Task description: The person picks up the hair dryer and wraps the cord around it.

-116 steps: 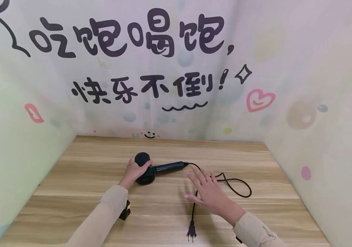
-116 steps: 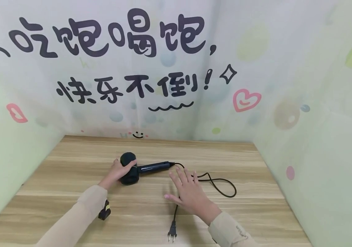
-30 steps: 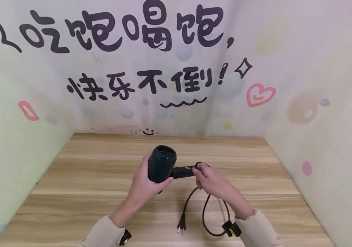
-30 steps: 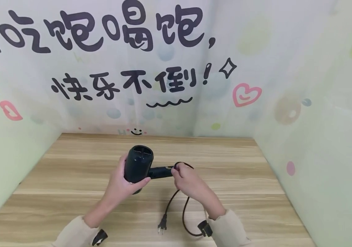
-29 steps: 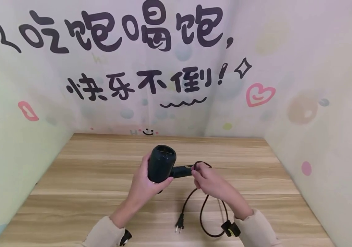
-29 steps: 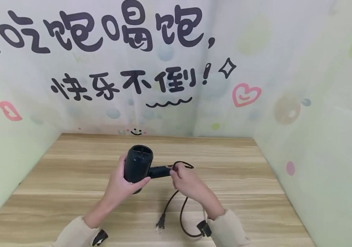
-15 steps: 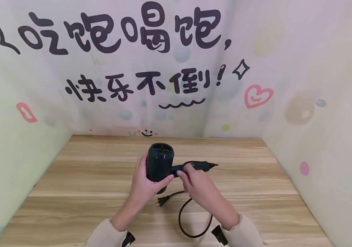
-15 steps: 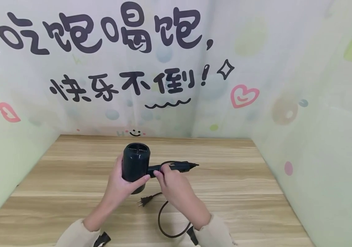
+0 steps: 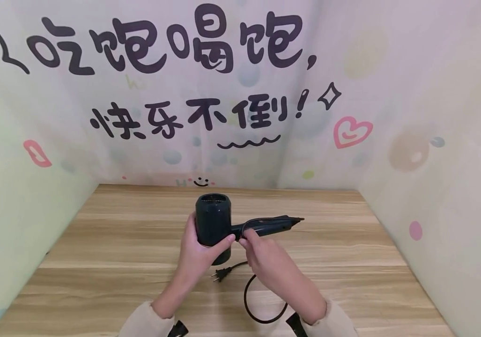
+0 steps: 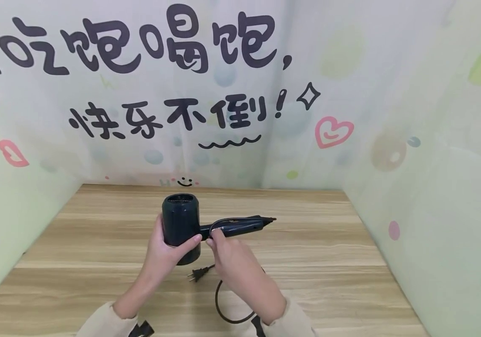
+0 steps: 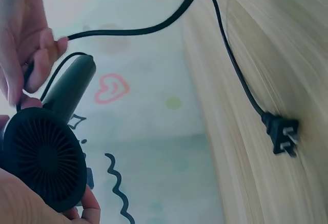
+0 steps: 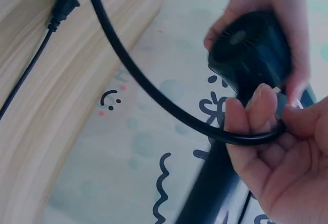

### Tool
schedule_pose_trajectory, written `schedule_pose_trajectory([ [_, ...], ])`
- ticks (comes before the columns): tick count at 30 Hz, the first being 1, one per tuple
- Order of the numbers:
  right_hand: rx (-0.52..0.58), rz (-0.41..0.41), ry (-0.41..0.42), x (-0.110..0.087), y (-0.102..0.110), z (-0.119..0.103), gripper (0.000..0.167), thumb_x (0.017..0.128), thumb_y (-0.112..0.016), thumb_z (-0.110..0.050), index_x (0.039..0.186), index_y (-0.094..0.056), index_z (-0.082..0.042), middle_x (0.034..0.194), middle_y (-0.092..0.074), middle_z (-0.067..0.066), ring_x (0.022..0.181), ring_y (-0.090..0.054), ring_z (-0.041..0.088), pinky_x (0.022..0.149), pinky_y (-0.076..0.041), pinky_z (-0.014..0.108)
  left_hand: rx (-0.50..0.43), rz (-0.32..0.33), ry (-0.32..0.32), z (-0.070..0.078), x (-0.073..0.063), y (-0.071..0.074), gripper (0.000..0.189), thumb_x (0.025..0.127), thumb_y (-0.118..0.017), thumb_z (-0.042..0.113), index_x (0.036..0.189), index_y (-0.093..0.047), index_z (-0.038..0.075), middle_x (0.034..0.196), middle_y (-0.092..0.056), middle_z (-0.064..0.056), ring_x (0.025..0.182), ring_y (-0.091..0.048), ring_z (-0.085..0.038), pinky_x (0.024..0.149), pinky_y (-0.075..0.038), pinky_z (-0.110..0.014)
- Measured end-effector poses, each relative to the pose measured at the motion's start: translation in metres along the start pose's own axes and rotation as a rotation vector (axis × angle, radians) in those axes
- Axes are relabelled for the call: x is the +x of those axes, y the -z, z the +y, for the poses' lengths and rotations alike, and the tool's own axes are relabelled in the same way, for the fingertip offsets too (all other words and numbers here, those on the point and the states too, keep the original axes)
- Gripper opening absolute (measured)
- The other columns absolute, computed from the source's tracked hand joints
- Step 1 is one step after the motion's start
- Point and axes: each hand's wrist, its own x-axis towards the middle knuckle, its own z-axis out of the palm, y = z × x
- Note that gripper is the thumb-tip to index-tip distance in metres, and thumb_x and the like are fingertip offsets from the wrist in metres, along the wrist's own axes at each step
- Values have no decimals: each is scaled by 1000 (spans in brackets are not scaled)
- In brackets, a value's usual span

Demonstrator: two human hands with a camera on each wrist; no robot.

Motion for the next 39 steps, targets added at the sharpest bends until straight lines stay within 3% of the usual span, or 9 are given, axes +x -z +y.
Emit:
schedule_pose_trajectory([
  [4, -123, 170, 68, 0, -9, 0, 19, 95, -51, -22, 81, -48, -9, 47, -29, -6, 40, -26, 6, 39, -23, 18, -40, 10, 69, 5, -3, -3, 82, 72, -80, 21, 136, -29, 16, 118, -53, -8, 102, -54, -21, 88, -47, -36],
  [10, -287, 389, 191, 0, -18, -1, 36, 97, -31, -38, 78, -48, -13, 41, -27, -6, 37, -15, 3, 41, -8, 14, -140, 22, 187, 8, -7, -6, 79, 77, -75, 20, 137, -25, 13, 120, -49, -11, 102, -53, -20, 88, -47, -33],
  [16, -391, 387, 209, 1, -13, -6, 36, 96, -33, -40, 77, -49, -14, 41, -27, -7, 38, -15, 4, 41, -6, 15, -247, 23, 286, 10, -7, -9, 74, 77, -74, 17, 134, -27, 10, 120, -49, -12, 100, -54, -18, 87, -46, -29],
  [20, -422, 389, 212, 2, -12, -6, 42, 97, -28, -42, 76, -51, -14, 40, -28, -7, 40, -14, 4, 40, -7, 17, -269, 13, 310, 9, -5, -10, 77, 77, -74, 18, 136, -25, 13, 122, -48, -11, 102, -52, -19, 90, -45, -32],
  [27, -473, 510, 272, 3, -18, -3, 51, 98, -21, -44, 68, -51, -15, 39, -32, -8, 33, -23, 5, 35, -11, 20, -291, 27, 248, 5, -2, -14, 78, 73, -77, 11, 134, -28, 13, 120, -49, -10, 99, -53, -18, 85, -49, -28],
  [30, -447, 512, 228, 1, -20, -3, 53, 97, -25, -46, 63, -50, -14, 39, -35, -7, 32, -29, 6, 34, -15, 20, -298, 39, 207, 4, -1, -16, 75, 73, -77, 8, 132, -30, 11, 117, -50, -11, 96, -54, -18, 82, -50, -25],
  [33, -373, 412, 121, -2, -19, -2, 54, 95, -34, -50, 57, -51, -15, 39, -36, -8, 34, -31, 5, 36, -20, 19, -290, 40, 199, 3, -1, -16, 74, 74, -75, 8, 132, -30, 11, 117, -50, -12, 96, -55, -19, 80, -51, -25],
  [37, -105, 194, -115, -6, -14, 2, 42, 90, -52, -49, 64, -60, -17, 44, -39, -12, 41, -33, 1, 42, -27, 17, -285, 34, 201, 2, -2, -15, 74, 75, -73, 7, 134, -28, 11, 120, -50, -13, 100, -55, -20, 82, -50, -25],
  [39, 47, 132, -232, -6, -13, 5, 34, 87, -58, -46, 73, -63, -16, 48, -41, -12, 44, -35, 1, 44, -30, 18, -289, 33, 196, 2, -2, -15, 75, 75, -73, 7, 134, -28, 11, 121, -50, -12, 101, -54, -21, 84, -50, -25],
])
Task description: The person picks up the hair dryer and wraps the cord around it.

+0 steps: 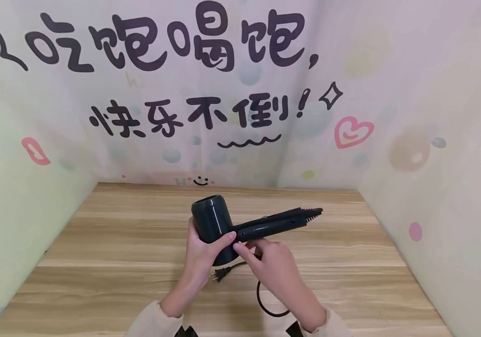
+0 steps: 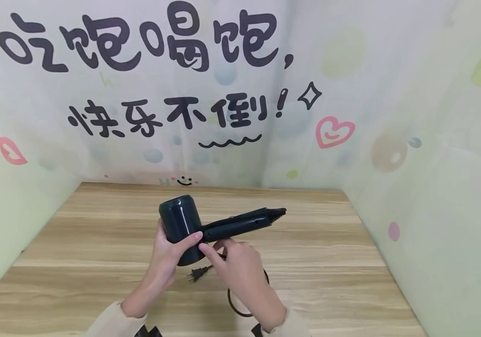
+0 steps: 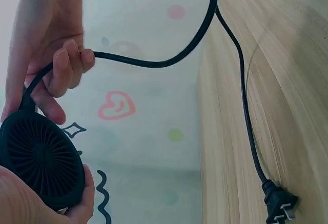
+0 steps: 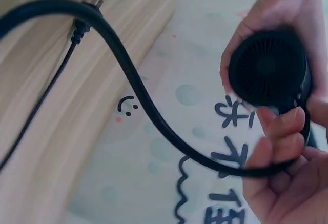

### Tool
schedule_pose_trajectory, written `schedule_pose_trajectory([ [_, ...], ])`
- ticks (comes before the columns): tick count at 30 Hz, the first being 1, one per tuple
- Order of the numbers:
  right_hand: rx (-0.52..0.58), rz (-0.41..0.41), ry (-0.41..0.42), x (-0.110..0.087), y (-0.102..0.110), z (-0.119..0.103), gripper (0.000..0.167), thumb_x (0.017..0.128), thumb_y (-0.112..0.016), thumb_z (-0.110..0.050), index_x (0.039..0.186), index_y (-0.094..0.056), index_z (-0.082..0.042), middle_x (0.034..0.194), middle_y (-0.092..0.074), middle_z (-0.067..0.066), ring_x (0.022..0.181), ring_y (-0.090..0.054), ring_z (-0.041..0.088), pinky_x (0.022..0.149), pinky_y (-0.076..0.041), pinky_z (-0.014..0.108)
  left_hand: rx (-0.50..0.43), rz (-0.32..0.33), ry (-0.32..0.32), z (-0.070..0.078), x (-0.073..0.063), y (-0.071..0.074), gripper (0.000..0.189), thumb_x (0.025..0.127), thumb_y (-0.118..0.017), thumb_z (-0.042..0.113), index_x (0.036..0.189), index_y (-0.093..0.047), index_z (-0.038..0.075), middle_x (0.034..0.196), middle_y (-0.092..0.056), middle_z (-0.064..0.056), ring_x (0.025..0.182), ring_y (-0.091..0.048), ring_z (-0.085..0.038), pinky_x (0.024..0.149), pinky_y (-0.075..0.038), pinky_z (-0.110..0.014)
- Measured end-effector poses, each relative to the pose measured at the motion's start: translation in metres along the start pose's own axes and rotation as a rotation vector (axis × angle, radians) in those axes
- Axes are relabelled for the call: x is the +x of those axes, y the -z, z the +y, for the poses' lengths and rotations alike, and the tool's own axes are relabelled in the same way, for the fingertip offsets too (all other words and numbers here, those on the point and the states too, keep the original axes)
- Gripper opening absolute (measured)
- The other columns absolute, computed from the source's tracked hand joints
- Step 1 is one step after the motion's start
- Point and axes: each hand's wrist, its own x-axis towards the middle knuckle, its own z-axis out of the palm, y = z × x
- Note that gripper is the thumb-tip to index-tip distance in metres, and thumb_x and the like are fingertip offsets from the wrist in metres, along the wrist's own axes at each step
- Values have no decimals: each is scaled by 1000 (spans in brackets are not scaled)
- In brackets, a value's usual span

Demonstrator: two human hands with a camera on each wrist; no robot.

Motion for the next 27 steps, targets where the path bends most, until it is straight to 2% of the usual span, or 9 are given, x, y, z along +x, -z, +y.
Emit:
schedule_pose_trajectory([
  [3, 160, -45, -112, 1, 1, 3, 32, 85, -62, -44, 77, -58, -13, 53, -43, -8, 47, -38, 3, 44, -32, 19, 8, -2, -12, 2, 0, 0, 74, 74, -74, 8, 133, -30, 11, 120, -51, -12, 101, -55, -20, 85, -49, -26],
  [8, 284, -33, -162, -1, -3, 4, 34, 85, -64, -42, 76, -54, -11, 55, -44, -5, 48, -39, 4, 44, -33, 20, 39, -11, -34, 6, -1, 0, 75, 74, -76, 10, 132, -29, 12, 118, -51, -11, 98, -56, -19, 83, -50, -28],
  [15, 380, -15, -206, -3, -13, 5, 33, 85, -64, -42, 91, -57, -10, 52, -41, -7, 45, -36, 2, 42, -27, 19, 46, -17, -36, 5, -2, 0, 74, 73, -77, 9, 130, -30, 12, 115, -52, -10, 96, -57, -18, 82, -51, -28],
  [20, 384, -10, -216, -4, -20, 9, 33, 85, -64, -43, 92, -58, -11, 53, -42, -7, 46, -37, 4, 42, -28, 19, 24, -26, -32, 1, -1, 1, 74, 74, -76, 10, 132, -30, 16, 116, -52, -9, 97, -57, -20, 81, -52, -30],
  [23, 385, 8, -182, -5, -22, 10, 29, 85, -64, -42, 89, -59, -13, 55, -43, -7, 48, -39, 4, 44, -30, 19, 12, -36, -22, 0, -1, 3, 73, 76, -74, 9, 134, -30, 16, 118, -52, -10, 98, -57, -19, 82, -51, -29],
  [25, 391, 29, -110, -5, -23, 12, 25, 86, -64, -38, 87, -59, -13, 57, -42, -8, 50, -38, 2, 44, -31, 19, -9, -39, -7, 0, 0, 4, 71, 77, -72, 9, 134, -30, 14, 117, -52, -11, 97, -56, -18, 82, -51, -28],
  [27, 389, 47, 2, -4, -23, 17, 19, 87, -64, -30, 84, -57, -13, 59, -43, -8, 52, -38, 0, 45, -33, 18, -36, -40, 17, 1, 1, 5, 69, 77, -70, 8, 133, -31, 12, 116, -52, -12, 96, -56, -16, 82, -50, -28],
])
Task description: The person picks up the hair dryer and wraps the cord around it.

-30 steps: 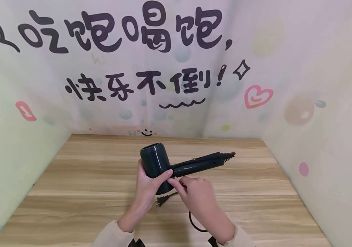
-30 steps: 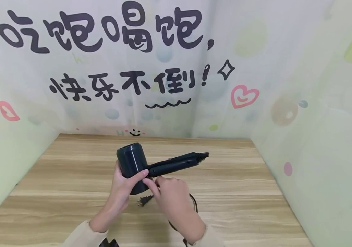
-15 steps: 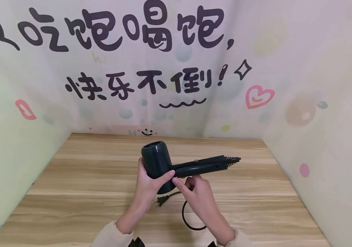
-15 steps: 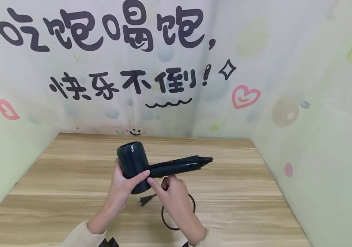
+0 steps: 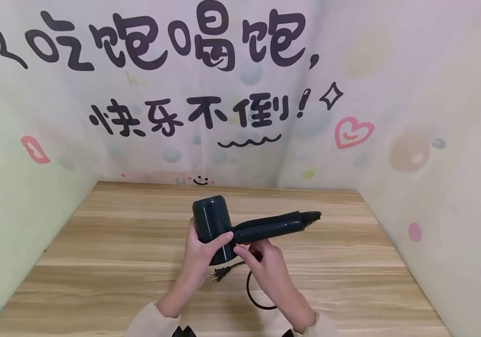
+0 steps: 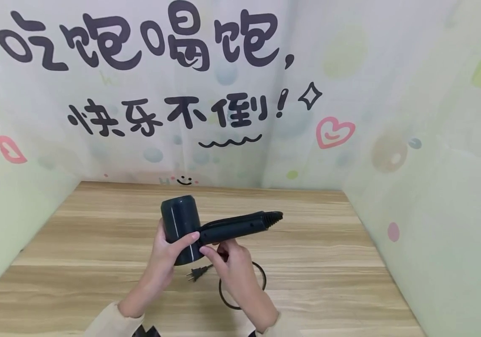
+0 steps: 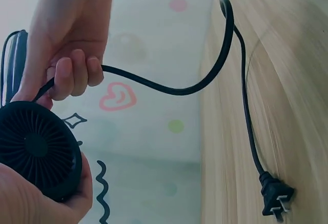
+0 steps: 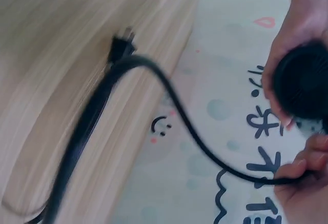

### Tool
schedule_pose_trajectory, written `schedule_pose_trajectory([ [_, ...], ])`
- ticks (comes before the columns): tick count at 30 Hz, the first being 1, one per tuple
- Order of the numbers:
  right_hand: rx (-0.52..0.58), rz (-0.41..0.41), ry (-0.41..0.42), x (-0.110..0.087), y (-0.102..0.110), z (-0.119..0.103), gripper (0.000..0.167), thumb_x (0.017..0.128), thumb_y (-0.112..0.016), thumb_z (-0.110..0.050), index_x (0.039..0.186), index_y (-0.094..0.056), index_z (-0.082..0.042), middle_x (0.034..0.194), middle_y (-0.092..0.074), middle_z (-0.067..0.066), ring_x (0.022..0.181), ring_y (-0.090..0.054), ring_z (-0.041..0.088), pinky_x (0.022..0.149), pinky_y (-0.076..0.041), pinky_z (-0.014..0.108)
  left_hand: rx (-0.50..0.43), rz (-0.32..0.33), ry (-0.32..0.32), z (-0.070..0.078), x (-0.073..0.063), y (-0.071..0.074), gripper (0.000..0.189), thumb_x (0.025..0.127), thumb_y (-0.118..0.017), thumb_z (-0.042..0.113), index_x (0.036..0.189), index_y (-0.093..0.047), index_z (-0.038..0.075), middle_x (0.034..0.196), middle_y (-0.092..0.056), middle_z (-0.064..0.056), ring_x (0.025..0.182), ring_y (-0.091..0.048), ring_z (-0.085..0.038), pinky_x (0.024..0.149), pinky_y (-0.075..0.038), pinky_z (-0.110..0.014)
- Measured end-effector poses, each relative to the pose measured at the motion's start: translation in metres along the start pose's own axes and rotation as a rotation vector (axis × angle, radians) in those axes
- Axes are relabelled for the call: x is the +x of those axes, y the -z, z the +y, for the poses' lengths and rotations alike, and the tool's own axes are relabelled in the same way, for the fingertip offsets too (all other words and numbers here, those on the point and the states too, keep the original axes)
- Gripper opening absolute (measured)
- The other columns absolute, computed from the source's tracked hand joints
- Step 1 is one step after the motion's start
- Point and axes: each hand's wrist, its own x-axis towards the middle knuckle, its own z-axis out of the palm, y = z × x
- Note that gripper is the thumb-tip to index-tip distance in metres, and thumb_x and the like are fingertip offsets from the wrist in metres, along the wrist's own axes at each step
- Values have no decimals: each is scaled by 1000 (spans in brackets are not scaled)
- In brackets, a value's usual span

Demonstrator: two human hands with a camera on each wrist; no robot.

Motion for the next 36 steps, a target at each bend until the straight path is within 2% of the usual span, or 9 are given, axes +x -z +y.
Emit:
schedule_pose_trajectory([
  [4, -26, -110, 229, 6, 9, 11, 8, 88, -63, -19, 90, -62, -11, 70, -56, -5, 62, -48, -1, 55, -44, 19, -47, -47, 51, 1, 1, 4, 68, 75, -68, 8, 132, -33, 9, 113, -53, -13, 93, -57, -16, 82, -49, -28],
  [6, -64, -204, 318, 10, 17, 14, 13, 89, -61, -18, 97, -66, -10, 82, -65, -2, 72, -57, 1, 65, -50, 21, -43, -96, 63, 1, 1, 7, 70, 73, -69, 7, 132, -32, 9, 113, -53, -14, 93, -57, -17, 82, -49, -30],
  [9, -54, -373, 308, 17, 33, 11, 20, 91, -58, -25, 101, -69, -12, 89, -69, -3, 80, -60, 0, 72, -51, 21, 41, -174, 36, 2, 0, 12, 74, 71, -73, 7, 133, -33, 11, 114, -54, -16, 95, -57, -19, 83, -49, -32],
  [13, -28, -525, 265, 27, 48, 7, 19, 92, -57, -23, 79, -66, -13, 68, -57, -10, 63, -49, -4, 59, -44, 16, 162, -275, -24, 6, 3, 18, 80, 69, -77, 8, 135, -32, 15, 116, -53, -18, 96, -58, -23, 83, -50, -35],
  [15, -67, -554, 318, 32, 52, 10, 19, 90, -58, -17, 72, -62, -12, 64, -51, -9, 59, -44, -2, 55, -41, 15, 197, -323, -45, 8, 4, 20, 82, 69, -78, 10, 136, -30, 17, 116, -52, -19, 96, -58, -25, 82, -51, -36],
  [21, -220, -512, 334, 38, 55, 24, 16, 88, -63, -16, 73, -64, -11, 65, -60, -7, 58, -45, -6, 54, -42, 13, 270, -378, -88, 14, 5, 23, 85, 69, -79, 11, 137, -29, 19, 117, -53, -17, 95, -59, -25, 80, -52, -36],
  [30, -282, -334, 211, 31, 59, 14, 20, 87, -65, -23, 70, -61, -12, 61, -54, -8, 53, -42, -2, 49, -38, 15, 235, -320, -64, 15, 3, 22, 79, 71, -78, 10, 134, -30, 17, 114, -53, -19, 95, -59, -24, 78, -54, -38],
  [33, -324, -288, 253, 33, 61, 9, 20, 86, -66, -24, 70, -61, -12, 61, -54, -7, 53, -42, -2, 49, -37, 15, 227, -323, -95, 16, 5, 23, 78, 71, -77, 9, 132, -30, 15, 114, -53, -19, 95, -59, -24, 79, -53, -38],
  [36, -374, -284, 284, 35, 61, 8, 19, 83, -69, -27, 70, -62, -15, 62, -58, -9, 52, -43, -4, 49, -38, 14, 286, -354, -166, 16, 6, 25, 81, 69, -78, 8, 134, -31, 17, 116, -54, -15, 97, -58, -25, 84, -50, -39],
])
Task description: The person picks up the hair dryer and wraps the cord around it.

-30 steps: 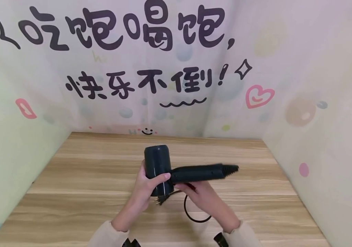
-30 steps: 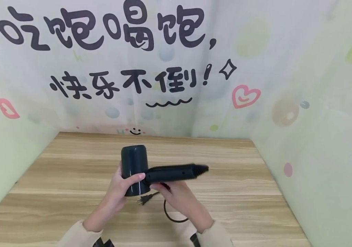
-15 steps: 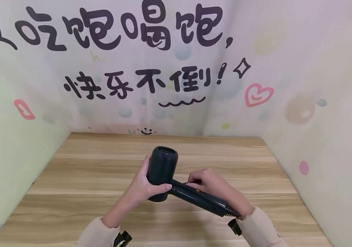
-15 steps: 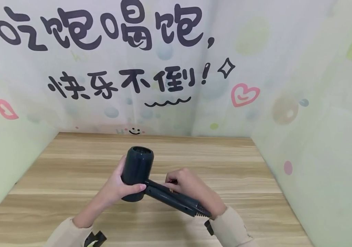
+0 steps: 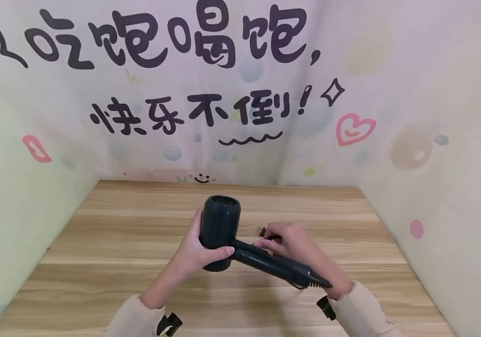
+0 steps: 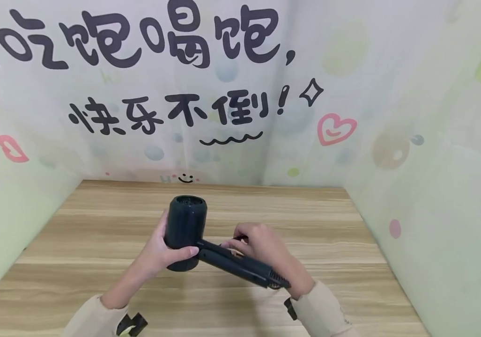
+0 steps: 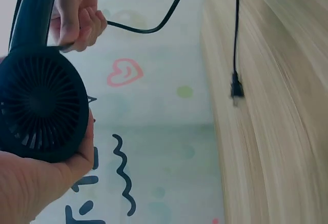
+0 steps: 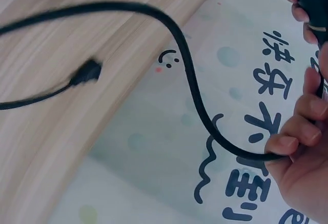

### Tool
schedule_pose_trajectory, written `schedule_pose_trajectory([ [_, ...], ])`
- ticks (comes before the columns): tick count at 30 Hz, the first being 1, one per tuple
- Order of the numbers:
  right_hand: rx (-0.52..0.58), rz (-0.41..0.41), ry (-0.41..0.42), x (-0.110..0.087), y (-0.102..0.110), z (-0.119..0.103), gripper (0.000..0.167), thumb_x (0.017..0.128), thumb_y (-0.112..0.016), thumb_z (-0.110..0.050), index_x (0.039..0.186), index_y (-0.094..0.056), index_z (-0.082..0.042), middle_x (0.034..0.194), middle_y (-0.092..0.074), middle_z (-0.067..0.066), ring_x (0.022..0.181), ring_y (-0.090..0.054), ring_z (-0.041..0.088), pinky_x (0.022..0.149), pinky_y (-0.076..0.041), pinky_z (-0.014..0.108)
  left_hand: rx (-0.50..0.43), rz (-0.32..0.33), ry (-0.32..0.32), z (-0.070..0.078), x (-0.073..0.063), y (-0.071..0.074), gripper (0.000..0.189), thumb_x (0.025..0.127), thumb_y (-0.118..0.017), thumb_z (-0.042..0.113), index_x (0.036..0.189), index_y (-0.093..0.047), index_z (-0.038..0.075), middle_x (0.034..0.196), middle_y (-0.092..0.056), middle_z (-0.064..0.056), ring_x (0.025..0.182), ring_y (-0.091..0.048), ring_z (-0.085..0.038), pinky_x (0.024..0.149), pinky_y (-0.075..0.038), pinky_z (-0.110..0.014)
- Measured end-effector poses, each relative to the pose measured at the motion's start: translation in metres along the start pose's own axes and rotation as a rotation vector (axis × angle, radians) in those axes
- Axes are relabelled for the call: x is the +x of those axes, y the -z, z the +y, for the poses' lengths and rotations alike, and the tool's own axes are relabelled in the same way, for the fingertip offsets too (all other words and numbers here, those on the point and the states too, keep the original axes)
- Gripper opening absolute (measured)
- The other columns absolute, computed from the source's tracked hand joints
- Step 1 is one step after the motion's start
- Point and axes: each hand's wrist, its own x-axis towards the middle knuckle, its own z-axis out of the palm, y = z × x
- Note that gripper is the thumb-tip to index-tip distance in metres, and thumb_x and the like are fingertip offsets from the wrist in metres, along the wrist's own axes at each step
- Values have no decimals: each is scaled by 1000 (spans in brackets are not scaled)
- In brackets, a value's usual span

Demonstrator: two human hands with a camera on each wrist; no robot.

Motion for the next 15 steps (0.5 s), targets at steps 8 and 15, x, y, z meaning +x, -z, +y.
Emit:
schedule_pose_trajectory([
  [8, -131, -7, -33, 0, -2, -1, 22, 79, -71, -35, 67, -62, -19, 61, -56, -12, 51, -39, -3, 48, -36, 14, 284, 0, -11, 3, -3, -6, 93, 63, -84, 16, 138, -30, 25, 121, -56, -2, 94, -59, -20, 79, -51, -34],
  [15, -281, 37, -78, 0, -1, -7, 25, 76, -72, -39, 66, -62, -18, 58, -57, -10, 47, -36, -1, 42, -30, 17, 486, 0, -56, -3, -1, -11, 94, 61, -85, 19, 139, -32, 20, 119, -57, -2, 92, -57, -15, 77, -50, -32],
])
